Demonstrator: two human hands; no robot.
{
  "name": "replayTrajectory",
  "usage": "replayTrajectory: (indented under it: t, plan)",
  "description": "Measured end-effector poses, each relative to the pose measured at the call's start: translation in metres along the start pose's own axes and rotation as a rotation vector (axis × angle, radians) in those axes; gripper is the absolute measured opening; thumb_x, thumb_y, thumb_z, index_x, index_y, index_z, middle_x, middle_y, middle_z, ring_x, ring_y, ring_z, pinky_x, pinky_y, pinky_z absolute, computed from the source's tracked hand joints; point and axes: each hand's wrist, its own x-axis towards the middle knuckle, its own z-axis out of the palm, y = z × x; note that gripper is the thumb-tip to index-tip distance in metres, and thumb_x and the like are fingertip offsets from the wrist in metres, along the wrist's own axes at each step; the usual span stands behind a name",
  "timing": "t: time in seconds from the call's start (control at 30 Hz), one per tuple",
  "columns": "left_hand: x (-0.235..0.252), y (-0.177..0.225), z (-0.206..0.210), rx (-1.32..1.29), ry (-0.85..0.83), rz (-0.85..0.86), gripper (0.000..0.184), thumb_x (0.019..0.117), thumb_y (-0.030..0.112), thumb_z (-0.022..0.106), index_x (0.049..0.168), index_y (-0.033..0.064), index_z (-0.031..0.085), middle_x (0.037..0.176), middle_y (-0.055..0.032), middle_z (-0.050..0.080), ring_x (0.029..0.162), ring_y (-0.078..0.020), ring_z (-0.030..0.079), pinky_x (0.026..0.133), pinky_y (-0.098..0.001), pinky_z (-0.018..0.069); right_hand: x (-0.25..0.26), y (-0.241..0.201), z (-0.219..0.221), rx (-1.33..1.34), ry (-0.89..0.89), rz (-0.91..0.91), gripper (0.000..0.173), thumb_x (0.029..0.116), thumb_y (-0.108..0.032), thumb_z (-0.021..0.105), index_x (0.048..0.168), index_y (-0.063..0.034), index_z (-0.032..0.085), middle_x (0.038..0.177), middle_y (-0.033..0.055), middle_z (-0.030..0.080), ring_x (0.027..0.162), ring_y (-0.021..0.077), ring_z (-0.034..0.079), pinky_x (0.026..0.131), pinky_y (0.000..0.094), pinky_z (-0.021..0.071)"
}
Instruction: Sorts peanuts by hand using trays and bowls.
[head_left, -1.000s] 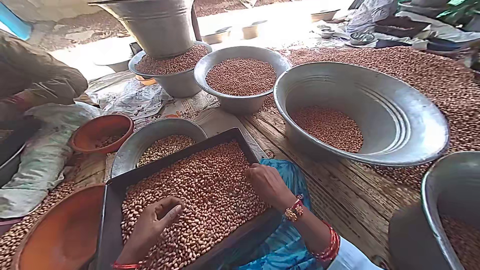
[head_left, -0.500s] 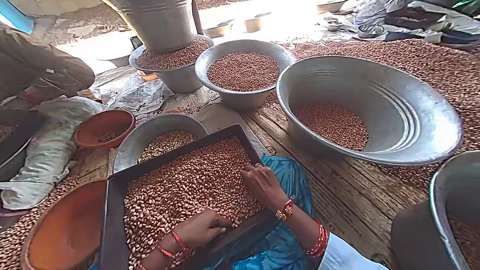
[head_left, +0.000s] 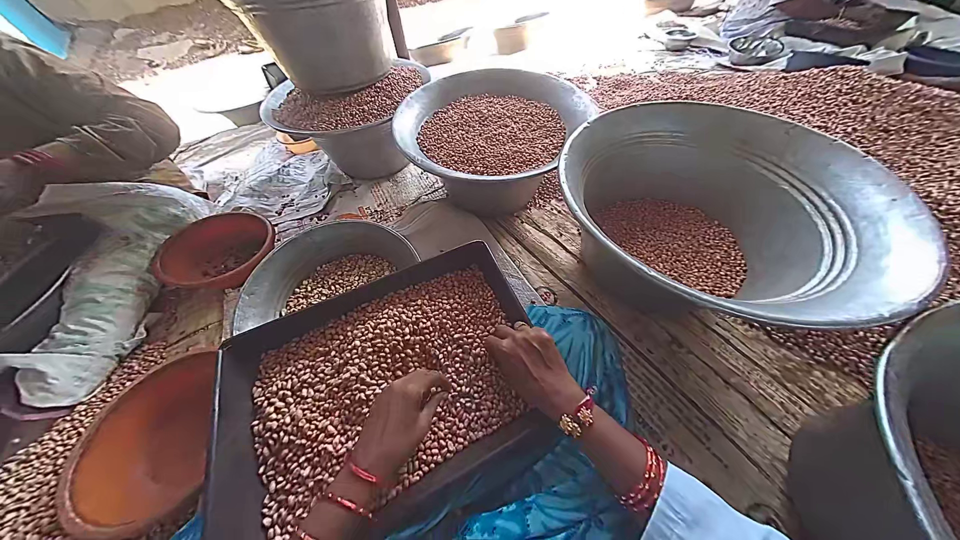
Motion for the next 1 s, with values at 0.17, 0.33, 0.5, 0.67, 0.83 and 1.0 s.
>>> replayTrajectory:
  t: [0.17, 0.33, 0.5, 0.67, 0.83, 1.0]
  plan:
    - [0.001, 0.006, 0.021, 0.093, -0.006, 0.065, 0.013, 0.0889, 0.012, 0.074, 0.098, 0.0038, 0.077, 0.088, -0.0152, 0.073, 0.077, -0.0330, 0.074, 0.068, -0.0516, 0.0606, -0.006, -0.004, -0.027, 0.157, -0.178, 0.074, 0.020, 0.0997, -0.016, 0.058, 0.105, -0.0063, 0.076, 0.103, 0.0158, 0.074, 0.096, 0.0349, 0.071, 0.079, 0.0514, 0.0537]
    - [0.006, -0.011, -0.004, -0.419, -0.034, -0.205, 0.011, 0.0907, 0.014, 0.069, 0.096, 0.0057, 0.074, 0.072, 0.0039, 0.064, 0.059, -0.0027, 0.054, 0.059, -0.0218, 0.0465, -0.025, -0.011, -0.037, 0.254, -0.335, 0.060, 0.021, 0.1009, -0.019, 0.059, 0.102, -0.0048, 0.075, 0.100, 0.0171, 0.073, 0.094, 0.0362, 0.071, 0.076, 0.0554, 0.0533]
    - [0.011, -0.010, -0.020, -0.612, -0.005, -0.276, 0.025, 0.0870, 0.011, 0.052, 0.109, 0.0064, 0.063, 0.079, 0.0068, 0.060, 0.060, 0.0009, 0.052, 0.056, -0.0178, 0.0436, -0.030, -0.016, -0.027, 0.179, -0.320, 0.055, 0.019, 0.1000, -0.012, 0.057, 0.102, -0.0023, 0.073, 0.099, 0.0194, 0.072, 0.092, 0.0383, 0.072, 0.073, 0.0532, 0.0546]
    - [0.018, 0.030, 0.007, -0.192, -0.145, -0.084, 0.018, 0.0941, 0.012, 0.064, 0.108, 0.0064, 0.075, 0.074, -0.0078, 0.066, 0.061, -0.0201, 0.059, 0.063, -0.0394, 0.0519, -0.026, -0.017, -0.020, 0.141, -0.362, 0.058, 0.020, 0.1011, -0.013, 0.055, 0.103, -0.0017, 0.072, 0.098, 0.0200, 0.072, 0.093, 0.0388, 0.071, 0.073, 0.0535, 0.0542]
    - [0.021, 0.052, 0.033, 0.064, -0.160, 0.035, 0.017, 0.0941, 0.005, 0.065, 0.106, -0.0016, 0.076, 0.101, -0.0204, 0.075, 0.093, -0.0385, 0.075, 0.080, -0.0547, 0.0594, -0.028, -0.014, -0.025, 0.176, -0.398, 0.068, 0.022, 0.1012, -0.015, 0.054, 0.107, -0.0009, 0.070, 0.097, 0.0210, 0.072, 0.092, 0.0398, 0.071, 0.075, 0.0556, 0.0531]
    - [0.022, 0.051, 0.032, 0.043, -0.272, -0.015, 0.023, 0.0988, 0.015, 0.062, 0.108, -0.0023, 0.074, 0.102, -0.0212, 0.074, 0.095, -0.0394, 0.074, 0.083, -0.0562, 0.0575, -0.018, -0.004, -0.043, 0.558, -0.241, 0.266, 0.030, 0.0928, -0.022, 0.061, 0.117, -0.0041, 0.064, 0.090, 0.0140, 0.070, 0.085, 0.0303, 0.070, 0.074, 0.0503, 0.0531]
